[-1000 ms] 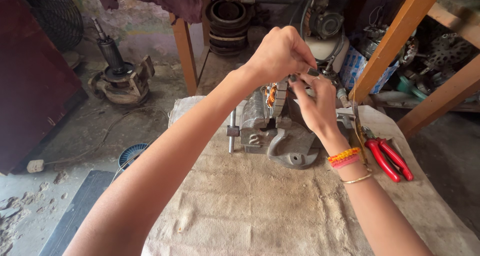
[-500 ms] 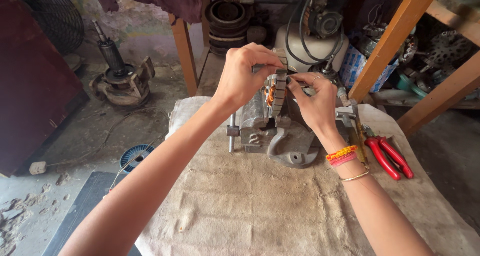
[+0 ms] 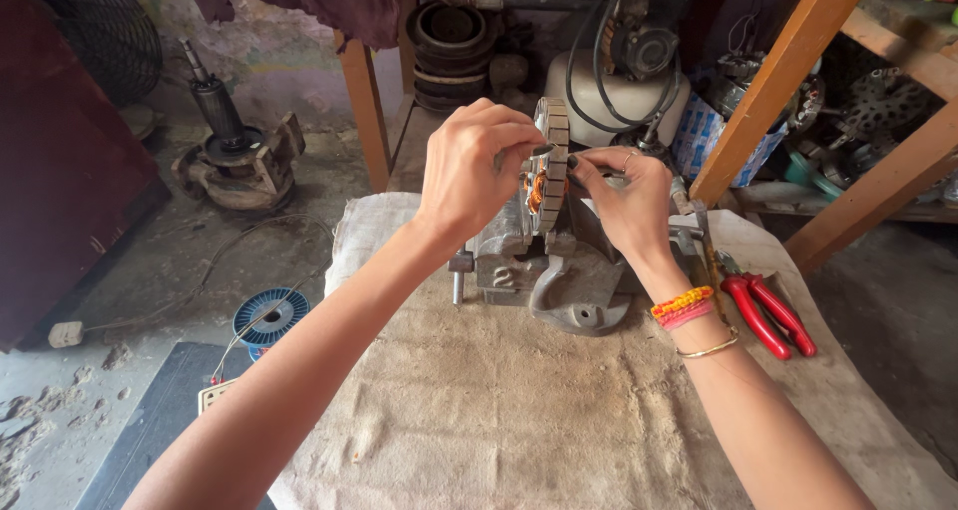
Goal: The person winds copper wire by hand around the slots of a motor armature clamped in a bench vise, pressing and feeding the wire turn by turn around the component. They occasionally use a screwdriver and reposition the armature in the vise while continuing to wind the wire.
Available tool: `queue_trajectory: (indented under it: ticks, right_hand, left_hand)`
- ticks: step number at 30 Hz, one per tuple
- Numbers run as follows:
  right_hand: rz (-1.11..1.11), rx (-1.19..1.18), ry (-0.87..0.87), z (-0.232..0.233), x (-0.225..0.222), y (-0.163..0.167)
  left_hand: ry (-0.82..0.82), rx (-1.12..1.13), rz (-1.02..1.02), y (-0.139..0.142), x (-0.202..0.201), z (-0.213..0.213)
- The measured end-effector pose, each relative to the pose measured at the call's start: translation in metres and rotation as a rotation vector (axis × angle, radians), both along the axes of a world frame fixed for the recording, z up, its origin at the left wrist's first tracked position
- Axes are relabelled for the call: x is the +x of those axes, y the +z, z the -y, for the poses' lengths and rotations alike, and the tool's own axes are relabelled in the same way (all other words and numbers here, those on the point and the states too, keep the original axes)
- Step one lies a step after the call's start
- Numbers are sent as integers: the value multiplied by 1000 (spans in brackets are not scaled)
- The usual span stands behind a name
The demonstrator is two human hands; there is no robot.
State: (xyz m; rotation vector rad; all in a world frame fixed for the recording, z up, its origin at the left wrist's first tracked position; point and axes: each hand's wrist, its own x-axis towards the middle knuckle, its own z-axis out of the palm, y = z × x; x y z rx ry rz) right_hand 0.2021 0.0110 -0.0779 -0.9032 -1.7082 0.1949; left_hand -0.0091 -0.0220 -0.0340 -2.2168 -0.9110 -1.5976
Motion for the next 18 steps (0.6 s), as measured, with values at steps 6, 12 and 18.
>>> queue_trajectory:
  ticks: [6,12,18]
  right_hand:
    - [-40,-34,-17,6,-4,4]
    - [129,370,9,50,-5,4]
    - [326,415,149,65,3,12]
  left_hand:
    - [128,-167,123,-13,-6,-9]
    - [174,-44,-78,-30,-21,-4]
    - [191,-62,-125,-28,-20,-3]
